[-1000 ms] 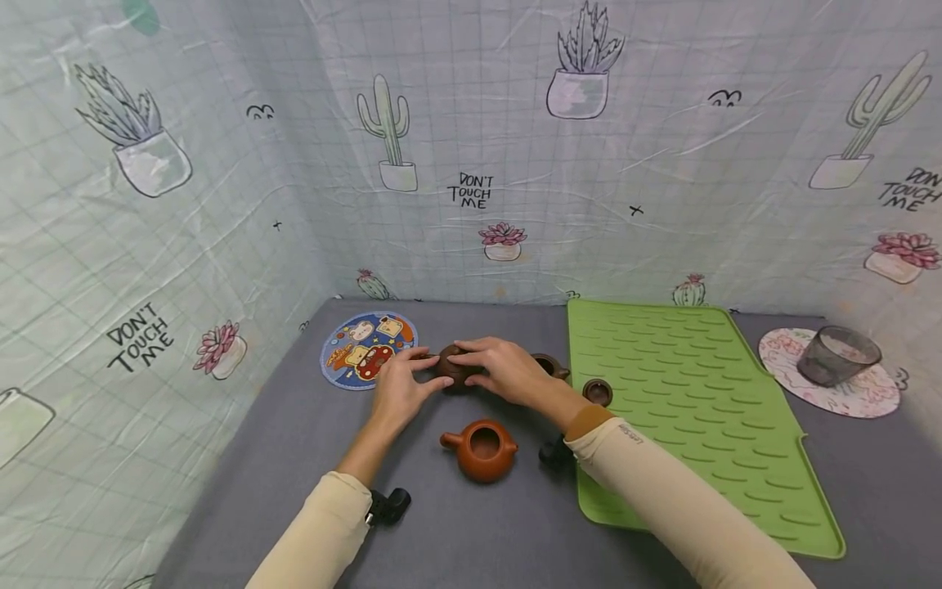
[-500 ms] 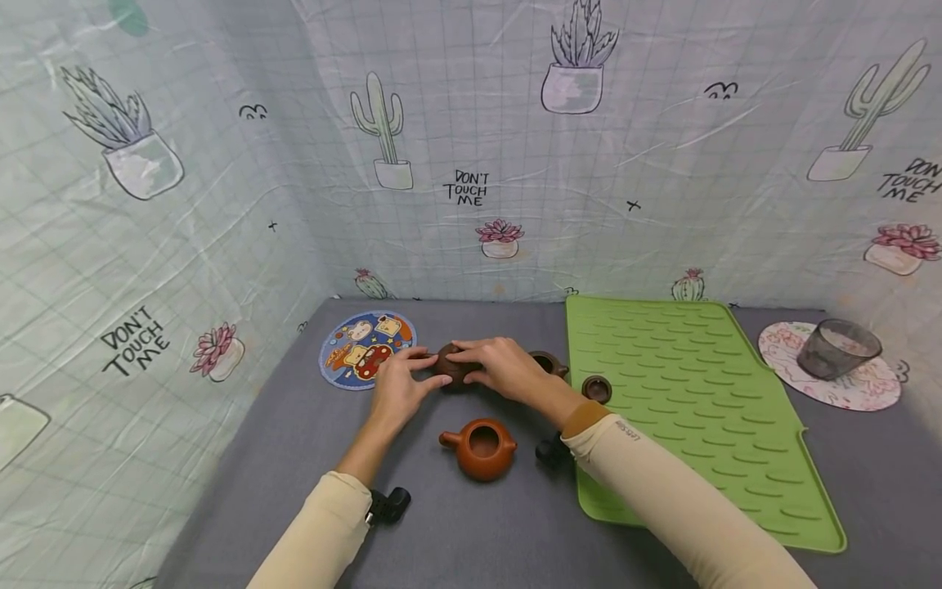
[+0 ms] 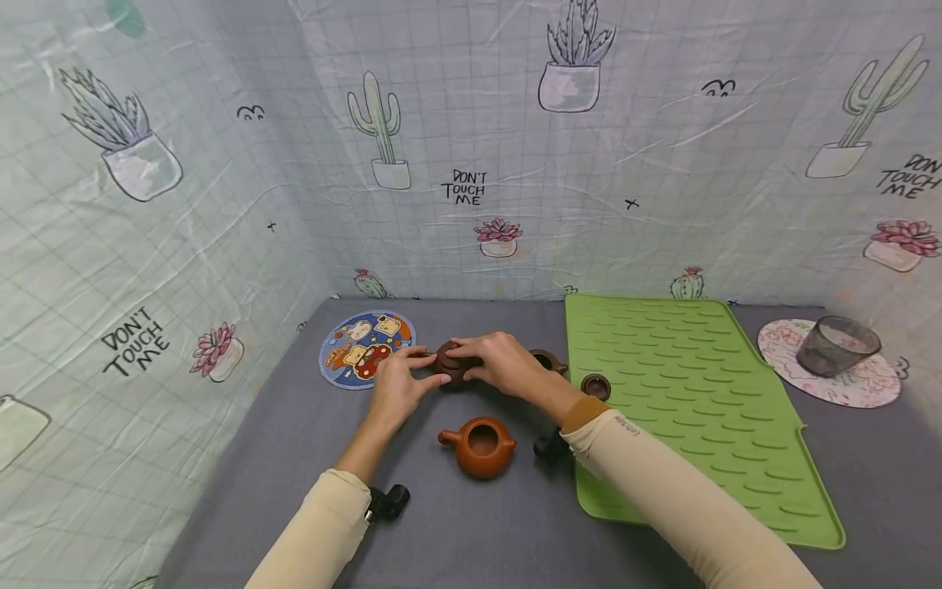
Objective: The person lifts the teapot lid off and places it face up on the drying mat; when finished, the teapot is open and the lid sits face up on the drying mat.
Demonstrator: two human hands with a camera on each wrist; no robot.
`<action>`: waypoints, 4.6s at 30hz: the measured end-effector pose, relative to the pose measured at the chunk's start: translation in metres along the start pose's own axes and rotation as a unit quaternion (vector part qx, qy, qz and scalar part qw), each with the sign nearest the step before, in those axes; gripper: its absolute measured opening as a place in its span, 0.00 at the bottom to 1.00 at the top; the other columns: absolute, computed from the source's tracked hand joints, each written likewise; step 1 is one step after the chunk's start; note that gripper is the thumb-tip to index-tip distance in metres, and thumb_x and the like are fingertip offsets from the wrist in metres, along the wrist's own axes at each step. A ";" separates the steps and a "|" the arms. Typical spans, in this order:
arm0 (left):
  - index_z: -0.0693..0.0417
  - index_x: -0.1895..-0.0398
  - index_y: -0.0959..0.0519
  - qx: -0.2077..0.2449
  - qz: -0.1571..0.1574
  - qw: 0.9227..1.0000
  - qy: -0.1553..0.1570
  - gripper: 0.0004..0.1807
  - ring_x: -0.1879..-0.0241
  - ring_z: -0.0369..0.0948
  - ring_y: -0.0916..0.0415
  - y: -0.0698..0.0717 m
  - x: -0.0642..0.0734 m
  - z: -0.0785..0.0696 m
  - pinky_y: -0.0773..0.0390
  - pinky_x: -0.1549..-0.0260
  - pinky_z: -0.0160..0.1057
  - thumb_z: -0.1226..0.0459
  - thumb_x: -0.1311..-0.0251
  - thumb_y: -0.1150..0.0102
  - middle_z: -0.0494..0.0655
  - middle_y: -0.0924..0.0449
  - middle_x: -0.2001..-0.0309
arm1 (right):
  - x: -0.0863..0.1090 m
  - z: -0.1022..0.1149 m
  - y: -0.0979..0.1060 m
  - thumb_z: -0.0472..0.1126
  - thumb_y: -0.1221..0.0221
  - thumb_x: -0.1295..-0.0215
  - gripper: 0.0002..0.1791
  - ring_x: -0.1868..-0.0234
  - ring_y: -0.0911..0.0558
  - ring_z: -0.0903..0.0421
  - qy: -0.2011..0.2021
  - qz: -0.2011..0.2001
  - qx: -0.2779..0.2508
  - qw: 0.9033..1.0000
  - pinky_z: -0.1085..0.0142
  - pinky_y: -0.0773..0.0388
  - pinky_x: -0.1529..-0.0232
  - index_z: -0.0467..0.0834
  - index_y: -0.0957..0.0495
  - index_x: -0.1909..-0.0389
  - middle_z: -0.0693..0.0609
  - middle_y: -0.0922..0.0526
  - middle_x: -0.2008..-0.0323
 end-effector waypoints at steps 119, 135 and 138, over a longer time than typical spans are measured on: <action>0.46 0.56 0.11 -0.043 0.053 0.997 -0.032 0.18 0.40 0.53 0.18 -0.002 -0.008 -0.015 0.22 0.42 0.55 0.55 0.50 0.21 0.47 0.12 0.44 | 0.149 -0.148 0.071 0.31 0.33 0.36 0.15 0.51 0.11 0.38 -0.224 -0.101 -0.053 0.968 0.50 0.13 0.54 0.40 0.18 0.49 0.36 0.13 0.47; 0.47 0.55 0.11 -0.047 0.061 0.997 -0.028 0.18 0.42 0.54 0.18 -0.003 -0.011 -0.017 0.24 0.41 0.56 0.55 0.49 0.21 0.49 0.12 0.45 | 0.145 -0.162 0.069 0.36 0.36 0.31 0.15 0.44 0.14 0.38 -0.267 -0.069 -0.051 0.960 0.51 0.14 0.55 0.41 0.22 0.45 0.34 0.14 0.46; 0.47 0.55 0.11 -0.049 0.068 0.996 -0.025 0.18 0.43 0.54 0.18 -0.005 -0.011 -0.016 0.24 0.41 0.57 0.54 0.48 0.21 0.49 0.12 0.46 | 0.145 -0.164 0.067 0.36 0.37 0.30 0.15 0.43 0.14 0.38 -0.276 -0.057 -0.049 0.958 0.51 0.15 0.55 0.41 0.22 0.45 0.34 0.14 0.46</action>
Point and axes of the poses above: each hand's wrist, its own x-axis away from the middle knuckle, its own y-axis out of the back of the hand, z = x × y, the point moved 9 cm from there along -x, towards the middle knuckle
